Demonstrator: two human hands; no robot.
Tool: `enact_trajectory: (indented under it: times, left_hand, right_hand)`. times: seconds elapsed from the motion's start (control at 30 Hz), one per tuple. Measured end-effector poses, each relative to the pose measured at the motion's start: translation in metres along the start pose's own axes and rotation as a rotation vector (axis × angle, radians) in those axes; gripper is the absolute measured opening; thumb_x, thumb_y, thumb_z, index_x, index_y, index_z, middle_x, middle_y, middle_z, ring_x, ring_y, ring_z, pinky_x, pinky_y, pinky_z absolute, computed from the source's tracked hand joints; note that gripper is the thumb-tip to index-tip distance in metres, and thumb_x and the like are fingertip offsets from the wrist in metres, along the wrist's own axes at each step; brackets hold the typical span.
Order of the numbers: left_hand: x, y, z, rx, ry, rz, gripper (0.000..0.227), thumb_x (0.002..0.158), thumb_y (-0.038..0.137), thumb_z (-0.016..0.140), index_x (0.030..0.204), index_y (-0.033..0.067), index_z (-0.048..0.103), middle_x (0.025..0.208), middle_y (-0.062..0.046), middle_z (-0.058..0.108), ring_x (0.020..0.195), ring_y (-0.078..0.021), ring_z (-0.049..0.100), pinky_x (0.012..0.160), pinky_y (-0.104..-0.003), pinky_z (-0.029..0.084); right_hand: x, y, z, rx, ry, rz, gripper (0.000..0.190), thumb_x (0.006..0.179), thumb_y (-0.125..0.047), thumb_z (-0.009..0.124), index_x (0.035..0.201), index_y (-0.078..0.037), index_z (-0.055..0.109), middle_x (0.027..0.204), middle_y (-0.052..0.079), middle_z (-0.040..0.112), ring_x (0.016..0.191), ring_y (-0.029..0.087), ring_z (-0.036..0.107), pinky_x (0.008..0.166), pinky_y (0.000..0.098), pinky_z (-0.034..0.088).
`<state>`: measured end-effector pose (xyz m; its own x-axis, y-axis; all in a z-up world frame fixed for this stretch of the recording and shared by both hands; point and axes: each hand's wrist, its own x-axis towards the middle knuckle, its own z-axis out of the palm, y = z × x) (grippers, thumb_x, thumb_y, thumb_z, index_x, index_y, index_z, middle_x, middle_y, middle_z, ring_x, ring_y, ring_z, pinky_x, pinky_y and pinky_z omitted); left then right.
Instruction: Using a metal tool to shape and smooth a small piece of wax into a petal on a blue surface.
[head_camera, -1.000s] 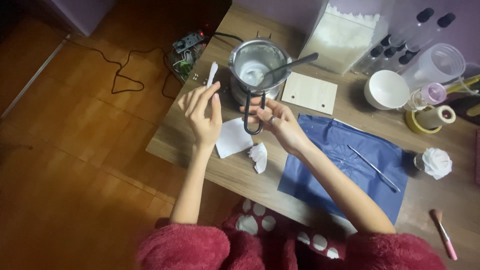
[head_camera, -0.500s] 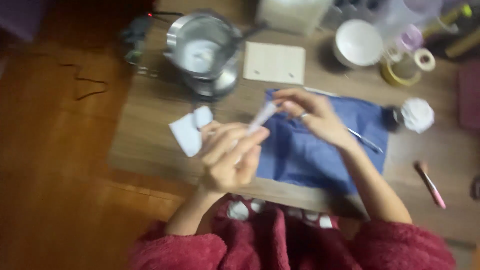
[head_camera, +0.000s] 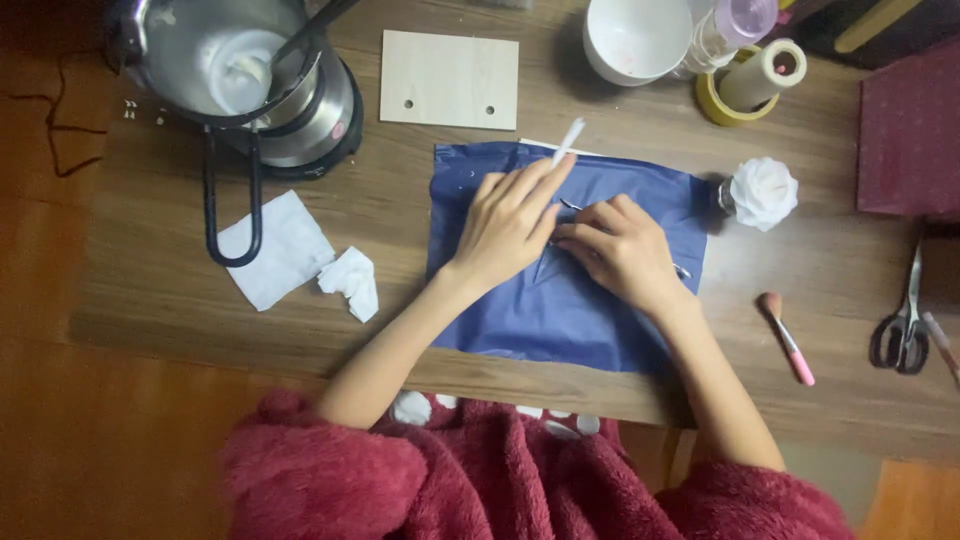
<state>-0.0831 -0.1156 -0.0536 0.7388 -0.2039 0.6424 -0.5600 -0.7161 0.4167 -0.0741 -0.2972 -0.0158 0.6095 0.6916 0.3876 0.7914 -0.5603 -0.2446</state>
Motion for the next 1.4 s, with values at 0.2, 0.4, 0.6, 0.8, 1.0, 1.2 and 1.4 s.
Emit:
enact_trajectory:
  times: [0.2,0.4,0.6,0.8,1.0,1.2,1.4]
  left_hand:
    - [-0.014,-0.015,-0.002,0.099,-0.119,-0.031,0.064,0.085,0.022,0.064,0.143,0.0146,0.039,0.134,-0.010,0.050,0.114,-0.0234,0.056,0.088,-0.035,0.043]
    - [-0.015,-0.011,-0.002,0.129,-0.206,-0.015,0.070,0.082,0.023,0.068,0.144,0.0132,0.035,0.138,-0.011,0.047,0.120,-0.0239,0.053,0.092,-0.038,0.041]
    - [-0.011,-0.008,-0.009,0.175,-0.256,-0.016,0.077,0.082,0.025,0.069,0.147,0.0130,0.030,0.142,-0.011,0.043,0.119,-0.0224,0.055,0.096,-0.040,0.039]
    - [-0.011,-0.008,-0.012,0.176,-0.286,-0.012,0.077,0.084,0.024,0.067,0.148,0.0129,0.026,0.143,-0.012,0.042,0.117,-0.0220,0.058,0.097,-0.041,0.039]
    - [-0.011,-0.010,-0.013,0.178,-0.281,0.007,0.078,0.083,0.022,0.070,0.147,0.0108,0.028,0.144,-0.014,0.041,0.113,-0.0228,0.060,0.096,-0.043,0.040]
    - [-0.011,-0.014,-0.012,0.175,-0.280,0.026,0.077,0.084,0.024,0.069,0.147,0.0105,0.028,0.142,-0.015,0.042,0.112,-0.0231,0.061,0.096,-0.043,0.040]
    - [-0.011,-0.014,-0.013,0.150,-0.310,-0.005,0.078,0.084,0.023,0.070,0.148,0.0108,0.027,0.143,-0.016,0.041,0.113,-0.0241,0.061,0.098,-0.043,0.038]
  right_hand:
    - [0.009,-0.001,0.005,-0.075,0.020,-0.060,0.009,0.073,-0.010,0.075,0.080,-0.013,0.068,0.083,0.003,0.058,0.075,0.022,0.053,0.062,0.0314,0.043]
    - [0.005,-0.005,0.014,-0.176,-0.005,-0.035,0.007,0.071,-0.012,0.072,0.076,-0.014,0.068,0.081,-0.001,0.056,0.076,0.018,0.051,0.061,0.0286,0.042]
    - [-0.004,0.000,0.022,-0.215,0.008,-0.040,0.006,0.074,-0.014,0.072,0.073,-0.014,0.066,0.082,0.000,0.057,0.075,0.018,0.052,0.060,0.0263,0.043]
    - [0.006,0.006,0.001,0.034,-0.025,0.048,0.007,0.075,-0.014,0.071,0.081,-0.012,0.068,0.082,0.003,0.058,0.076,0.024,0.055,0.059,0.0326,0.045]
    - [0.019,-0.007,-0.019,0.090,-0.041,0.006,0.008,0.076,-0.007,0.070,0.084,-0.008,0.069,0.084,0.006,0.060,0.076,0.025,0.056,0.059,0.0332,0.045]
    - [0.008,0.003,-0.001,-0.006,0.009,-0.058,0.004,0.078,-0.008,0.070,0.078,-0.011,0.068,0.080,0.003,0.059,0.074,0.021,0.055,0.058,0.0299,0.044]
    - [-0.004,0.005,0.016,-0.148,0.029,-0.106,0.015,0.085,-0.019,0.063,0.072,-0.014,0.060,0.078,-0.001,0.056,0.072,0.018,0.053,0.057,0.0270,0.042]
